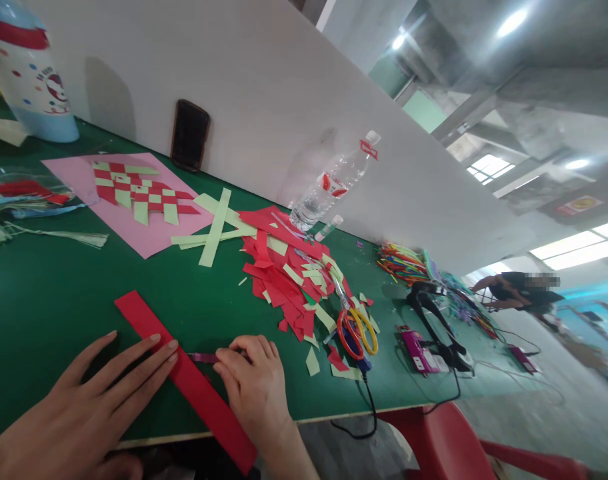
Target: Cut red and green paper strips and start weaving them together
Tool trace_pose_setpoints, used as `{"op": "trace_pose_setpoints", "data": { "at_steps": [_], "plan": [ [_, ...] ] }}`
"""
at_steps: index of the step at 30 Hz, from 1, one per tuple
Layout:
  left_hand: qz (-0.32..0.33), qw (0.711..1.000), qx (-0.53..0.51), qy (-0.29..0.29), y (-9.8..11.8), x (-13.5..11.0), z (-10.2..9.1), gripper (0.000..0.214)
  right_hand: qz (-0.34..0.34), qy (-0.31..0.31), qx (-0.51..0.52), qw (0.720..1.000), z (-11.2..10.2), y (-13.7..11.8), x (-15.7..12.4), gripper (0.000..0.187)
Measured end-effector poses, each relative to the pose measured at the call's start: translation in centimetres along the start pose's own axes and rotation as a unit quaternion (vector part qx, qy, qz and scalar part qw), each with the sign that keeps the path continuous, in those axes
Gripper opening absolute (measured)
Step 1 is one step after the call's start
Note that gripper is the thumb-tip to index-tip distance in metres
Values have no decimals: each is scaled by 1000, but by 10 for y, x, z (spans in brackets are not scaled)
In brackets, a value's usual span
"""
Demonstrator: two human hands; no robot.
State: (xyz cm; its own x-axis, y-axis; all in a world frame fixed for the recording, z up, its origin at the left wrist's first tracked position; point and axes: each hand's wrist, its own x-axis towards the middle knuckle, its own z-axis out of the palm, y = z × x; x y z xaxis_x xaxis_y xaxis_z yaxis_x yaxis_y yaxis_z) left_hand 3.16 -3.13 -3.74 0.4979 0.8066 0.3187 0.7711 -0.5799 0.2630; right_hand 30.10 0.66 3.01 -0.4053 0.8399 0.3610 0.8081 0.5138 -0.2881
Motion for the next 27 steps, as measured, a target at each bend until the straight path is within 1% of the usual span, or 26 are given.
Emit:
{"op": "trace_pose_setpoints", "data": {
  "at_steps": [7, 13, 17, 21, 27],
  "plan": [
    [-21, 999, 21, 19, 2, 2, -4, 108, -7, -1, 15, 1000, -1, 0, 3, 6],
    [-19, 999, 21, 29, 0, 3, 2, 120, -4, -3, 11, 1000, -2, 0, -1, 6],
    [-13, 999, 25, 25, -1, 2, 2, 116, 0, -13, -3, 1000, -2, -1, -3, 6],
    [-14, 999, 33, 13, -1, 0, 0, 113, 4, 1, 4, 1000, -3, 1, -2, 5],
    [-13, 999, 31, 23, -1, 2, 1, 117, -1, -12, -1, 1000, 0, -3, 1, 5]
  ]
}}
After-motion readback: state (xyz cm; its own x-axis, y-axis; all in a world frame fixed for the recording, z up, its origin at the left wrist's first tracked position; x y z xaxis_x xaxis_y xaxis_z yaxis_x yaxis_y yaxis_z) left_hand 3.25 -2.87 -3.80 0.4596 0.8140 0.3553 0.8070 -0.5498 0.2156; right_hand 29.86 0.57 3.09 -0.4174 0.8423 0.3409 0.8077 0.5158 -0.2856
